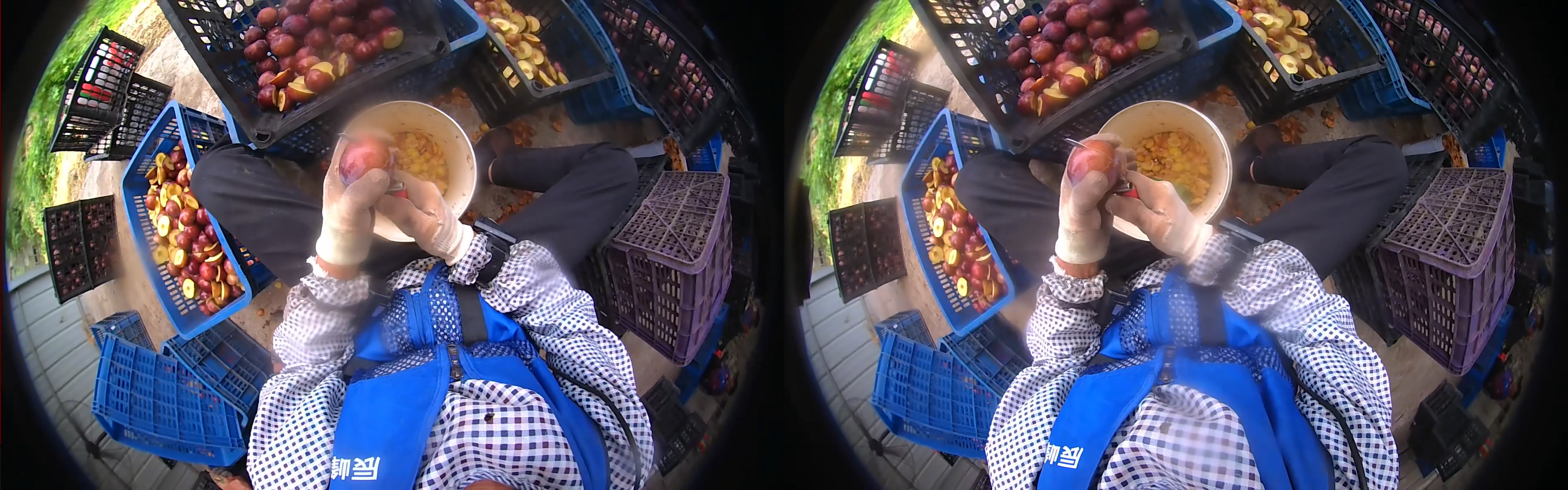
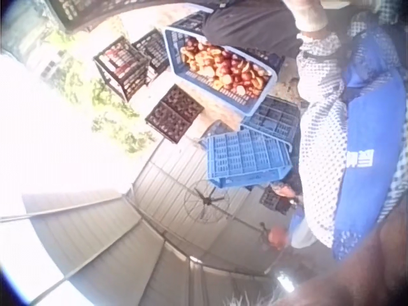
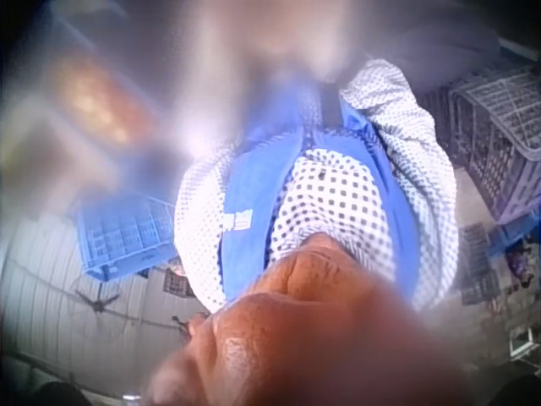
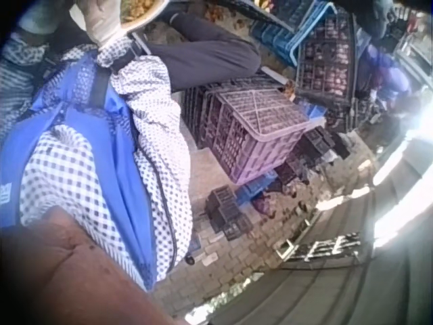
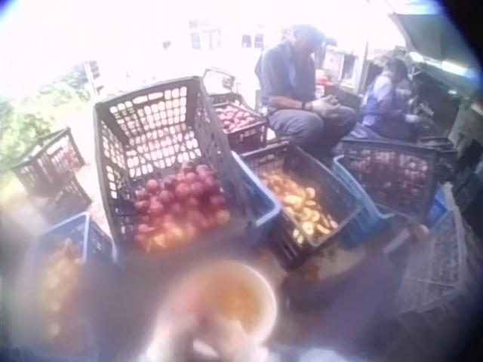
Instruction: The recorder uses a hand pitting tool to remove pits from plums and then places the pitted halves into a bowl.
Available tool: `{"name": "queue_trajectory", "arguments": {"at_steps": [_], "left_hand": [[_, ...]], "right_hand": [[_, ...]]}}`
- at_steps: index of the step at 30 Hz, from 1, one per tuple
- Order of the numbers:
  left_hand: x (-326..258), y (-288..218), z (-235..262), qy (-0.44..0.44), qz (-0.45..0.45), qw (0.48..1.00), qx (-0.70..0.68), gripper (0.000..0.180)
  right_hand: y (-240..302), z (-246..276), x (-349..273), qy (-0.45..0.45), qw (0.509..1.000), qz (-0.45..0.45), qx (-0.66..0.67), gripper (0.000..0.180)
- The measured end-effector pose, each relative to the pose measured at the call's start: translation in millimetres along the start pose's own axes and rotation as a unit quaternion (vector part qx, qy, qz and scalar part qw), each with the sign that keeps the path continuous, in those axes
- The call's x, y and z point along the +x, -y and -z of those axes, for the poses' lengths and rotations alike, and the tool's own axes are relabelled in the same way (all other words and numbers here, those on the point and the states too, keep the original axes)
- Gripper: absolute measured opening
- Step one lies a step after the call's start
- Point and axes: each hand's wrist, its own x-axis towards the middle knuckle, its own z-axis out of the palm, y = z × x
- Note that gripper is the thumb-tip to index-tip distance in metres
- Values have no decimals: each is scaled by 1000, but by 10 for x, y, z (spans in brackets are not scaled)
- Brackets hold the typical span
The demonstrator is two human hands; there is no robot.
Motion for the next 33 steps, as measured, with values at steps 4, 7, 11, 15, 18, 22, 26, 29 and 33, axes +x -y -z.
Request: {"name": "queue_trajectory", "arguments": {"at_steps": [4,7,11,15,18,22,26,29,33], "left_hand": [[37,-258,27,-22,-4,958,284,49],[100,-507,102,52,13,928,368,49],[100,-459,233,92,-44,856,508,51],[203,-285,250,27,88,971,219,37],[153,330,249,-12,-1,988,155,44],[-31,261,97,42,40,995,-82,54],[78,120,63,23,80,985,151,50],[14,41,136,-29,-229,797,557,48],[35,-242,402,-12,15,973,229,58]], "right_hand": [[30,245,75,60,997,-38,-12,31],[205,459,169,130,989,-60,-47,26],[398,832,158,240,926,-44,-288,31],[402,1028,-128,193,871,-127,-434,29],[172,745,-269,70,968,-150,-189,28],[65,628,-290,-19,984,-116,-137,29],[26,624,-237,-10,987,-57,-153,28],[580,915,-248,98,911,-55,-396,25],[1075,1048,-347,-98,970,-156,-160,27]]}}
